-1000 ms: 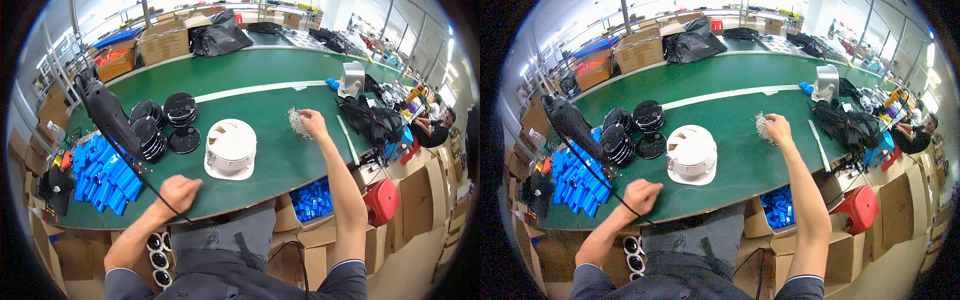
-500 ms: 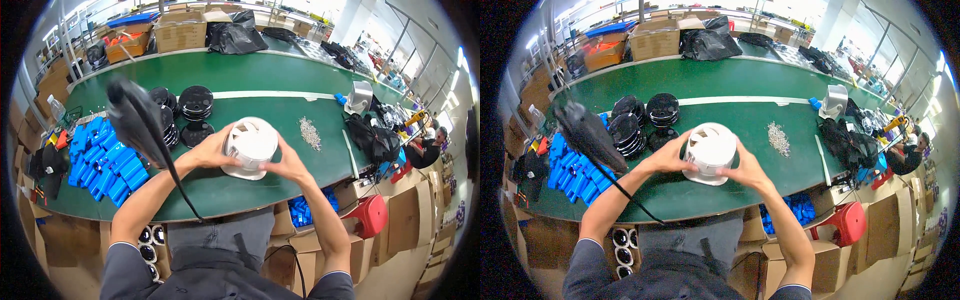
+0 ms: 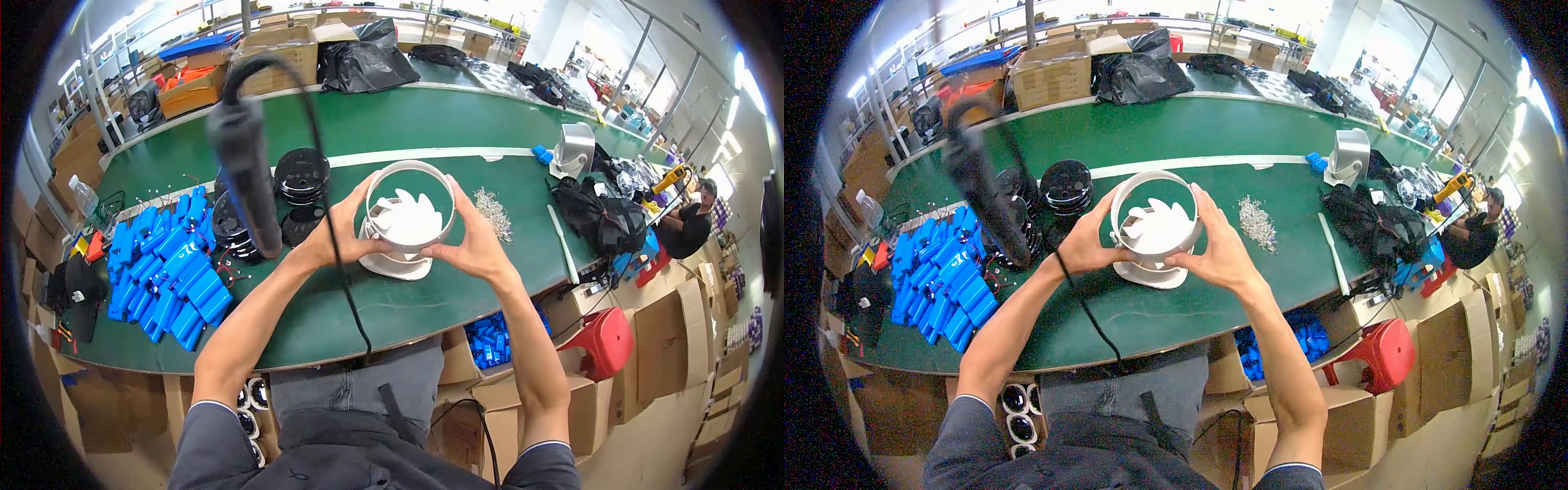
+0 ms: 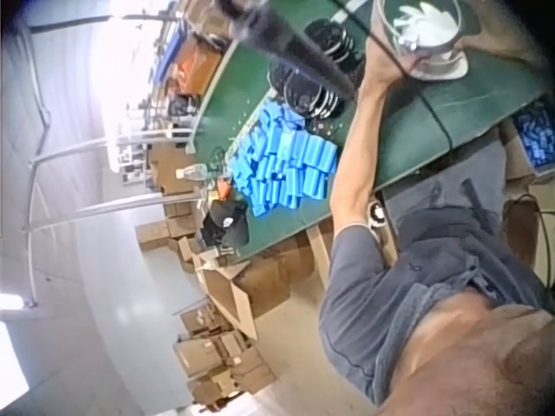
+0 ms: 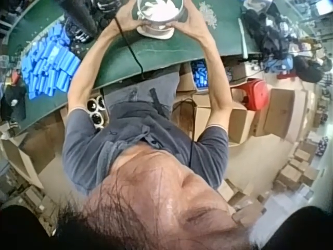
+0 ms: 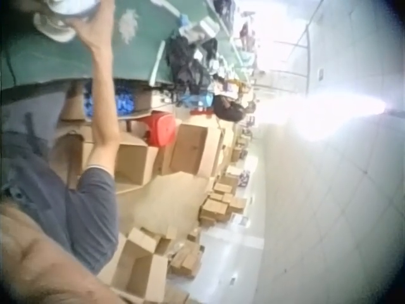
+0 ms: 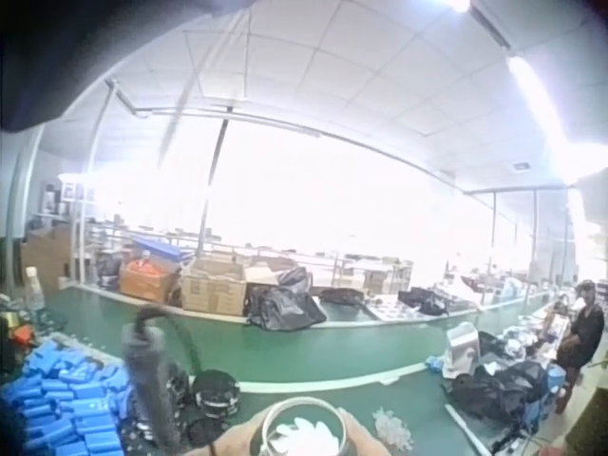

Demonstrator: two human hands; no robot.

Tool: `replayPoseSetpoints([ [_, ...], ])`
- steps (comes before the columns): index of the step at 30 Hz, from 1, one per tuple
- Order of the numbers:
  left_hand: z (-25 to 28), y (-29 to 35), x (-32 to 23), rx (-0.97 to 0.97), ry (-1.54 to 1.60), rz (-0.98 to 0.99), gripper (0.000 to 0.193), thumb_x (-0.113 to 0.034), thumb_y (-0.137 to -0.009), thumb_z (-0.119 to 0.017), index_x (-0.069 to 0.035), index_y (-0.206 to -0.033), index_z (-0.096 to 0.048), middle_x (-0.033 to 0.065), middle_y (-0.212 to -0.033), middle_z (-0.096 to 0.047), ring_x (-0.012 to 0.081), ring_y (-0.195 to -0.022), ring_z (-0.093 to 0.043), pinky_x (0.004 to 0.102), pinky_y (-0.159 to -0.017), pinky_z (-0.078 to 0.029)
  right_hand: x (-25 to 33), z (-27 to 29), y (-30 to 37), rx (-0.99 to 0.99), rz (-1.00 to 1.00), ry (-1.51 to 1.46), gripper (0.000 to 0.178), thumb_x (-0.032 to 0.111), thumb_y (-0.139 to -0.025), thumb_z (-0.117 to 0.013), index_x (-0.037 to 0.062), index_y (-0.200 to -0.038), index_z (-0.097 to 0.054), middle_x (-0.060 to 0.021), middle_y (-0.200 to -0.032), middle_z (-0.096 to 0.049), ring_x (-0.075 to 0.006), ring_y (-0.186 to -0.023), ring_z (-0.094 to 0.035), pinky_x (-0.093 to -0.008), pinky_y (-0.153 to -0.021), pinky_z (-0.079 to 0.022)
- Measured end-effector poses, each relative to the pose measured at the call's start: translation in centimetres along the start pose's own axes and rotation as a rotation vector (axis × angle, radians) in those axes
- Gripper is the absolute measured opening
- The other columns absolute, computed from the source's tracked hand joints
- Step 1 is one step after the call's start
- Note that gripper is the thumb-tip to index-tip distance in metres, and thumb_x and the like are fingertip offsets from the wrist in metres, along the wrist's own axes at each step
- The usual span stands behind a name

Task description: The person assembles an electronic component by attaching a circuit board to an electronic housing, then secures a plastic casing over the internal components using an electric screwdriver to fasten screws.

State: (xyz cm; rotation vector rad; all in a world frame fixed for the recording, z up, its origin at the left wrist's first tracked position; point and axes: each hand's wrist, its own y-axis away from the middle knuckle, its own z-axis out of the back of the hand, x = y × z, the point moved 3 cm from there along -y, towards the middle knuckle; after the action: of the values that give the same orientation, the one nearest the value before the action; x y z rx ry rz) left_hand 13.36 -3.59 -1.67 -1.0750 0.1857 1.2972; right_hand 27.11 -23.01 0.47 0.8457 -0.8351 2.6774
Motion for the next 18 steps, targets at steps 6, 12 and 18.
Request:
replayPoseSetpoints([
  [6,-1.3,0.7,2.2,0.16,-0.017,0.125,0.118,-0.038,-0.068,-0.086,0.004,-0.151,-0.014,0.0276,-0.148,-0.036,0.037,-0.139,-0.035,0.0404,-0.116,-0.028,-3.8,-2.4,1.3,0.125,-0.178,-0.145,0.112,0.038,-0.07,-0.086,-0.0035,-0.151,-0.021,-0.0246,-0.151,-0.035,-0.0319,-0.142,-0.033,-0.0381,-0.116,-0.027],
  [12,-0.8,2.2,3.8,0.187,0.015,0.204,0.124,-0.038,-0.07,-0.085,0.002,-0.153,-0.002,0.0313,-0.153,-0.025,0.0391,-0.143,-0.029,0.0396,-0.118,-0.024,-5.1,-3.0,3.0,0.147,-0.303,-0.181,0.117,0.039,-0.07,-0.085,-0.0114,-0.149,-0.014,-0.0298,-0.153,-0.026,-0.0342,-0.144,-0.027,-0.0383,-0.118,-0.022],
  [18,-2.6,2.0,5.2,0.206,0.189,0.199,0.119,-0.035,-0.07,-0.086,-0.001,-0.154,-0.009,0.0286,-0.148,-0.035,0.0345,-0.139,-0.038,0.0379,-0.115,-0.028,-6.2,-5.0,2.6,0.152,-0.307,-0.328,0.107,0.036,-0.07,-0.084,-0.0065,-0.149,-0.024,-0.0271,-0.148,-0.039,-0.0329,-0.14,-0.037,-0.0375,-0.116,-0.027],
])
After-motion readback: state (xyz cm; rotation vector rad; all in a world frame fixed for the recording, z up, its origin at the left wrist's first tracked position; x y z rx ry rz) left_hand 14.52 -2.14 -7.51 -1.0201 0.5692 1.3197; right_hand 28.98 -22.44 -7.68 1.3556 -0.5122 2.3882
